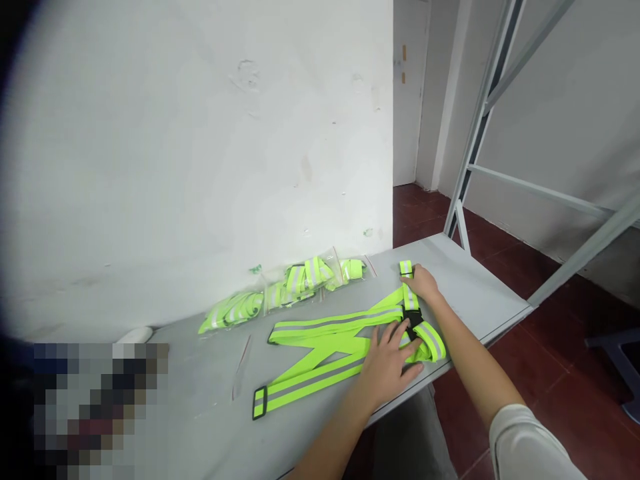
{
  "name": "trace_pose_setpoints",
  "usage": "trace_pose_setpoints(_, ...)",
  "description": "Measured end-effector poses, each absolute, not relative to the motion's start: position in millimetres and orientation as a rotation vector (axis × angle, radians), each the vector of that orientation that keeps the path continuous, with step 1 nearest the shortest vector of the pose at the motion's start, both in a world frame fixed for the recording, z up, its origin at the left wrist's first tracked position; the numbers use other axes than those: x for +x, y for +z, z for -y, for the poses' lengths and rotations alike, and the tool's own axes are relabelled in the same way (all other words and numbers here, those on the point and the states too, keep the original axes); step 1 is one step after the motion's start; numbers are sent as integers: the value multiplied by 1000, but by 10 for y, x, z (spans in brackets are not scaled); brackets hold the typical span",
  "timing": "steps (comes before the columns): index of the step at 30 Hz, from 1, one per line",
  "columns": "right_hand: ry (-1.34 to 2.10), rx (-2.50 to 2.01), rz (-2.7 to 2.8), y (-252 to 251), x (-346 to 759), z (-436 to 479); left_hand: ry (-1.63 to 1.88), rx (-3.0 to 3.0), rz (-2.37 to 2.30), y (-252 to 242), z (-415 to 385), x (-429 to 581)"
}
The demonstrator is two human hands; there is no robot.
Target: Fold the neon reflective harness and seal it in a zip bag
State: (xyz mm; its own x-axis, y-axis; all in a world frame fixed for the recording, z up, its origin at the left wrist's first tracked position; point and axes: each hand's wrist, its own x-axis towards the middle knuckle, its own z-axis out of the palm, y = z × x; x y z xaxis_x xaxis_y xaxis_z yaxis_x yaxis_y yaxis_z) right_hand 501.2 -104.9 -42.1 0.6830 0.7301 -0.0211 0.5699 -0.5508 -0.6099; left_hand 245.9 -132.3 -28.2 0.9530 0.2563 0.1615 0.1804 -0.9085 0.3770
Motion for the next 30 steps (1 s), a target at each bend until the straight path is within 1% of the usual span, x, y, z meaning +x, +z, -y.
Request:
trace_pose_setpoints(6, 349, -2394, 1063, -446, 5190, 721, 293, 2723, -347, -339, 1296, 2495)
trace_pose_setpoints(12, 315, -2398, 1033, -359, 5131, 700, 309, 2747, -358, -360, 1292, 2537)
trace_pose_setpoints(17, 464, -2287, 1171, -83, 4991, 1203, 282, 2736, -388, -370, 1243, 2619)
trace_pose_setpoints(21, 801, -2168, 1356, 61, 4797, 1867, 298, 2725, -395, -354, 1210, 2690)
trace_pose_setpoints(23, 900, -2106, 1390, 84, 4726, 2127, 316, 2709, -405, -354, 1207, 2705)
trace_pose_setpoints(26, 920, -1969, 1388, 100, 4687, 2314, 339, 2709, -414, -373, 1214, 2702)
trace_pose_setpoints(30, 762, -1928, 1321, 110, 4679, 2186, 370, 2742, -411, -385, 1230, 2687)
